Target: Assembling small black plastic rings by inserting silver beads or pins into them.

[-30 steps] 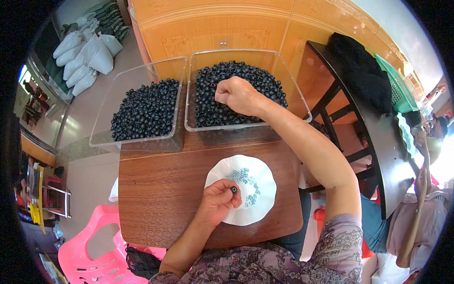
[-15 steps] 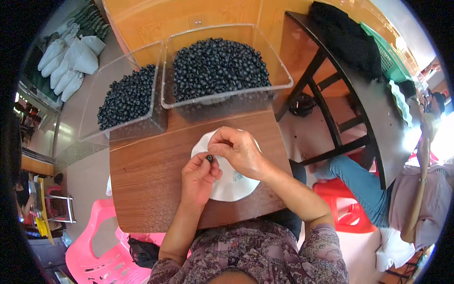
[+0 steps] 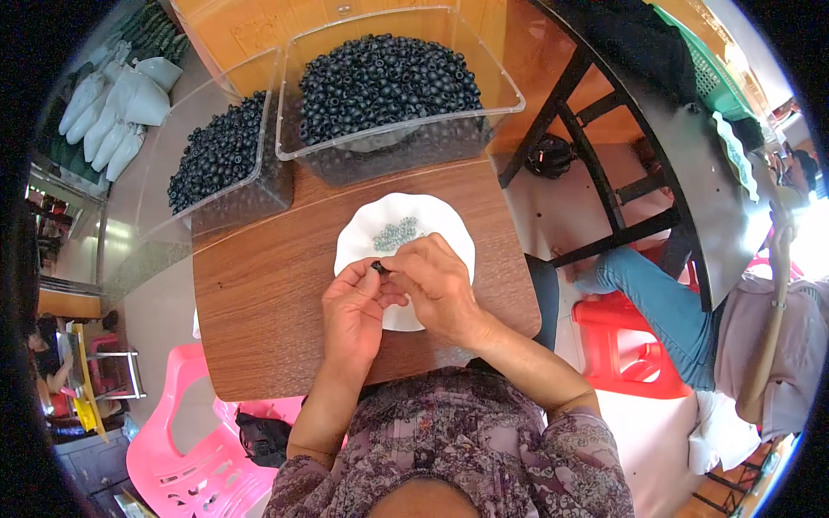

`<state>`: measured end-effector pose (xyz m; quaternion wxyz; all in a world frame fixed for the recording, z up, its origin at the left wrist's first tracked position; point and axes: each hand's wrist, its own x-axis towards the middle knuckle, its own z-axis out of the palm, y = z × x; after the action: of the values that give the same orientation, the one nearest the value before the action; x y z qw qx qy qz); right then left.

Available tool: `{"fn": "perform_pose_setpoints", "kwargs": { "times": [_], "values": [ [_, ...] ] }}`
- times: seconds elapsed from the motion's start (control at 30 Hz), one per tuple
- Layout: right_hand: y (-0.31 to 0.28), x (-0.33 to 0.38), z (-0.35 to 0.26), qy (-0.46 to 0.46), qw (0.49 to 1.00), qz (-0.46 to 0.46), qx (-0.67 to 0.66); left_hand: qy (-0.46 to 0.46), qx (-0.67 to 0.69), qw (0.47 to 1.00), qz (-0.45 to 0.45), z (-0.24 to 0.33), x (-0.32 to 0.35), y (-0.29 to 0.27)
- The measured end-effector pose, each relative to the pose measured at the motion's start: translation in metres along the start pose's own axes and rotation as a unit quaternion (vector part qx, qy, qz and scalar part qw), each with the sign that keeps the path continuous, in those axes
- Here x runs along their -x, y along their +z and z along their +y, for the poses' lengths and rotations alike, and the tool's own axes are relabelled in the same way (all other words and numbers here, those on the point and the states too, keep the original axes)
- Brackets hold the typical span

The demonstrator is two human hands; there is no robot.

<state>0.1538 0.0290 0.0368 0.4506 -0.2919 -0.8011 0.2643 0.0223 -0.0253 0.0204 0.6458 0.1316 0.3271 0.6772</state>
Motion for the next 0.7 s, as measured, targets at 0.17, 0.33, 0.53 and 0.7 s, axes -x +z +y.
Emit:
{"fn": "perform_pose_setpoints", "kwargs": {
  "times": [0.17,0.33,0.53,0.7],
  "values": [
    [-0.009,0.004,-0.006,0.085,0.991,-0.004,-0.1,-0.02,0.008,0.999,-0.037,-0.002,0.007,0.002],
    [-0.017,0.005,-0.011,0.116,0.98,0.018,-0.161,-0.025,0.009,0.998,-0.065,-0.004,0.014,0.006],
    [-0.018,0.01,-0.02,0.231,0.945,0.046,-0.226,-0.023,-0.005,0.999,-0.044,-0.006,0.018,0.006],
    [-0.022,0.008,-0.017,0.134,0.977,0.015,-0.167,-0.016,-0.017,0.999,-0.037,-0.008,0.02,0.006]
  ]
}}
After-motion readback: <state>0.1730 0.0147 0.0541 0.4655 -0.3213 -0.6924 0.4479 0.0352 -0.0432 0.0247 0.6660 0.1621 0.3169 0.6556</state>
